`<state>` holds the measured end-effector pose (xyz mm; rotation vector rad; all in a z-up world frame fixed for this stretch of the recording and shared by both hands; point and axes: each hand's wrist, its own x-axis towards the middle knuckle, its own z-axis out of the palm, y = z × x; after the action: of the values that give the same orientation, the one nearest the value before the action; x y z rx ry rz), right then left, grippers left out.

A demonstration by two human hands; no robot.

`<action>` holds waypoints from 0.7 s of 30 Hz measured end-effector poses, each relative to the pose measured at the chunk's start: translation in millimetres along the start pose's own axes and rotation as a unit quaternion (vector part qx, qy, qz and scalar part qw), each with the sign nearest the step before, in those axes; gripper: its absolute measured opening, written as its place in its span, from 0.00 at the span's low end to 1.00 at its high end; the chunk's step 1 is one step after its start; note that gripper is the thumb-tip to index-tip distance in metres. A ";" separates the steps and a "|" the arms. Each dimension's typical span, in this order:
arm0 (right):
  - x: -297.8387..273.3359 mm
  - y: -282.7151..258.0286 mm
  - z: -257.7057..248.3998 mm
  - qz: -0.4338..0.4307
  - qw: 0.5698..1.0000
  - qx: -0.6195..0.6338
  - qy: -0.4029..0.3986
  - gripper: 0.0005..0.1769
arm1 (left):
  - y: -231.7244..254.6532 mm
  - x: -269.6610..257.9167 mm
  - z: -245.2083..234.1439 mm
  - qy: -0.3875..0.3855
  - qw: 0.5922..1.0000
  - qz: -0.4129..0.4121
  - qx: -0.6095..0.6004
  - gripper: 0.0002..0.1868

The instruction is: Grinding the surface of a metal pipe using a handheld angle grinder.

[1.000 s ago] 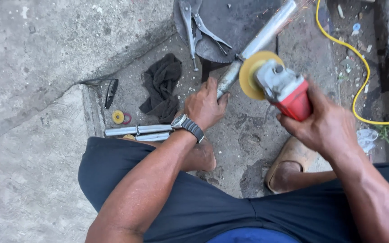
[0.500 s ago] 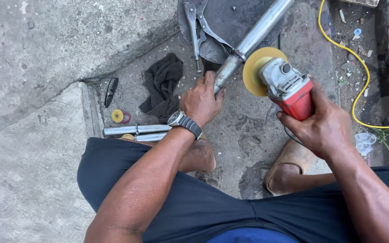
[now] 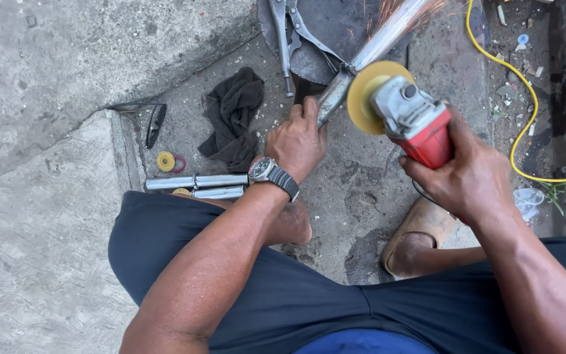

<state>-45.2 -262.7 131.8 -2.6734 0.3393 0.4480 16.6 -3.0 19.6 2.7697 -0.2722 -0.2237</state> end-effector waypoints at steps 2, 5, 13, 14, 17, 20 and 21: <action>3.5 -10.6 -5.8 0.011 1.000 -0.009 -0.010 0.49 | -0.6 -0.8 2.1 0.006 1.000 0.012 0.016 0.24; 4.8 -8.8 -7.0 0.012 1.000 -0.025 -0.009 0.48 | -0.5 -0.4 4.7 0.021 0.999 0.023 0.040 0.25; 0.8 -12.5 -10.0 0.026 0.999 -0.026 -0.015 0.49 | -1.0 -1.9 7.0 0.053 0.995 0.043 0.074 0.25; 1.8 -10.5 -9.3 0.017 0.999 -0.031 -0.009 0.50 | 0.7 -1.7 4.3 0.040 0.997 0.034 0.063 0.21; 0.5 -5.5 -7.2 0.006 0.999 -0.035 0.002 0.51 | -1.4 1.0 11.0 0.056 0.996 0.033 0.062 0.17; 0.4 -15.4 -12.0 0.010 1.000 -0.027 -0.011 0.46 | -2.2 -3.6 10.4 0.056 0.995 0.041 0.070 0.18; 1.7 -20.7 -16.4 0.008 1.000 -0.021 -0.019 0.43 | -0.6 -3.9 6.7 0.042 0.996 0.042 0.069 0.20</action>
<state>-33.2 -251.6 152.6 -2.7013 0.3439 0.5154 11.7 -3.8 13.7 2.8863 -0.3946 -0.0693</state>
